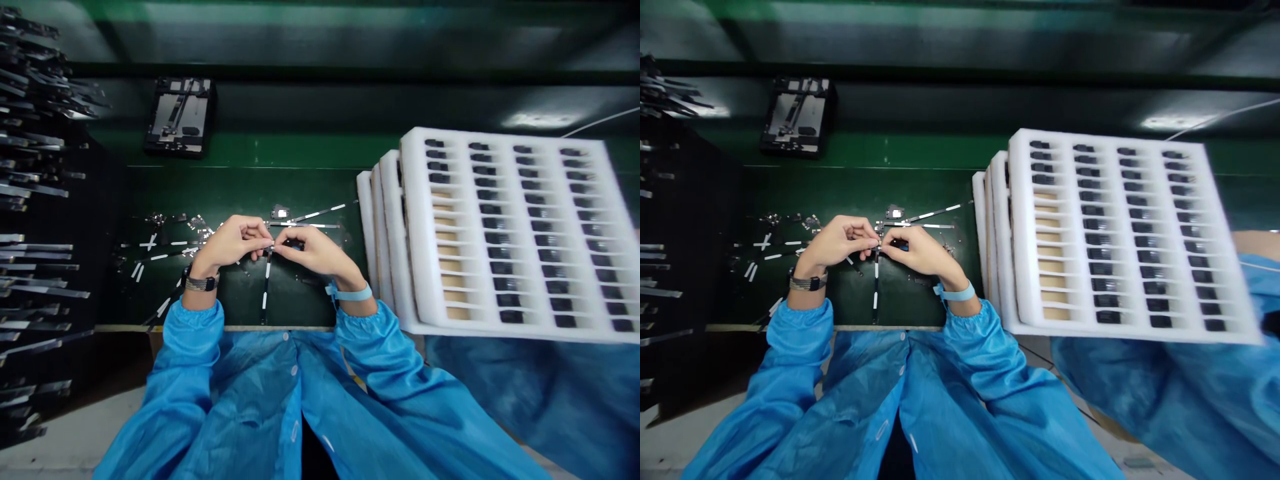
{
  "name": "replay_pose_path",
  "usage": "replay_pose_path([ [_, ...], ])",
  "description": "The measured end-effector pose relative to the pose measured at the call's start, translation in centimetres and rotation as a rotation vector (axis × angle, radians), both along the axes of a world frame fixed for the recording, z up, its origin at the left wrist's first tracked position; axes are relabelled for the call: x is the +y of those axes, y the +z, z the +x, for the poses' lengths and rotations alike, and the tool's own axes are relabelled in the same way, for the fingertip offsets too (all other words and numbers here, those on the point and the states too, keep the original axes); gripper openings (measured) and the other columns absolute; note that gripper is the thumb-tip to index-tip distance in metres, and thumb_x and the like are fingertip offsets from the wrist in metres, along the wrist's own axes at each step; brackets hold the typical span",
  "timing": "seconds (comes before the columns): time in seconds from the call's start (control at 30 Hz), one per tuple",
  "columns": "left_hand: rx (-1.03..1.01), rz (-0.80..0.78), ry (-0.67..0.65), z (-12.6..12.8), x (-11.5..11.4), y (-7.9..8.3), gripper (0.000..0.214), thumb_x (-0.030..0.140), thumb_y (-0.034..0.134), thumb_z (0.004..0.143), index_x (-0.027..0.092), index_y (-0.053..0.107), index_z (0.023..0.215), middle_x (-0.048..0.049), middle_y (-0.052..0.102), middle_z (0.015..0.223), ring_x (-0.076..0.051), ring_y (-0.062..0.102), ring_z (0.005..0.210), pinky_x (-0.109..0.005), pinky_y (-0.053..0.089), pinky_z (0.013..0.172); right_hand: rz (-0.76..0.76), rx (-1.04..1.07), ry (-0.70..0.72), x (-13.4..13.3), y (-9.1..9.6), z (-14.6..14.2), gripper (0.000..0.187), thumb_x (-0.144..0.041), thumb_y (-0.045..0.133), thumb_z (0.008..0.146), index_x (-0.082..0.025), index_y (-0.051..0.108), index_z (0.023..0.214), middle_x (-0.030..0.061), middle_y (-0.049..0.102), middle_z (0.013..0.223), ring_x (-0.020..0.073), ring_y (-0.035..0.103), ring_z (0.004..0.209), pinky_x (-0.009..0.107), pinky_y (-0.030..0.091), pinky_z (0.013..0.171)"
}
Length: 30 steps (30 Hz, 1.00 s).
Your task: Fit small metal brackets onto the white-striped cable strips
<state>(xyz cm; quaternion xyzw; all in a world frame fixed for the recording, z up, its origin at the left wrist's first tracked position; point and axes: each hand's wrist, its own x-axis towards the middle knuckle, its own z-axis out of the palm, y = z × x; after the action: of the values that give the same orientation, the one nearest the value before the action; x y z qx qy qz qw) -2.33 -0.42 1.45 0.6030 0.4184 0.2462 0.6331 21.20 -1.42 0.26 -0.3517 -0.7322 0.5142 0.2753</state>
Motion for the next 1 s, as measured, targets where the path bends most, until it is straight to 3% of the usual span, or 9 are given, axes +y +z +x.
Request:
replay_pose_path([
  [0.43,0.084,0.048,0.046,0.4,-0.1,-0.5,0.018,0.028,0.081,0.088,0.015,0.07,0.081,-0.0027,0.071,0.063,-0.012,0.065,0.053,-0.021,0.052,0.055,-0.092,-0.055,-0.12,-0.4,-1.1,-0.7,0.017,-0.03,0.066,0.093,-0.018,0.076,0.086,0.003,0.076,0.082,0.0163,0.06,0.072,0.029,0.044,0.069],
  [0.7,-0.042,-0.054,0.019,0.4,0.1,-0.6,0.028,0.035,0.089,0.084,0.014,0.071,0.084,-0.0045,0.073,0.066,-0.012,0.067,0.052,-0.021,0.053,0.053,-0.359,0.088,-0.037,0.0,-0.9,-0.1,0.029,-0.046,0.078,0.089,-0.017,0.074,0.089,0.0006,0.069,0.072,0.0146,0.06,0.063,0.027,0.045,0.061],
  [1.0,-0.085,-0.116,0.006,0.6,0.2,-0.7,0.035,0.039,0.093,0.079,0.015,0.069,0.083,-0.0035,0.073,0.064,-0.011,0.065,0.051,-0.02,0.052,0.051,-0.438,0.14,-0.026,0.2,-0.9,-0.1,0.037,-0.051,0.085,0.083,-0.017,0.074,0.089,-0.0006,0.066,0.066,0.0135,0.058,0.06,0.026,0.041,0.058],
])
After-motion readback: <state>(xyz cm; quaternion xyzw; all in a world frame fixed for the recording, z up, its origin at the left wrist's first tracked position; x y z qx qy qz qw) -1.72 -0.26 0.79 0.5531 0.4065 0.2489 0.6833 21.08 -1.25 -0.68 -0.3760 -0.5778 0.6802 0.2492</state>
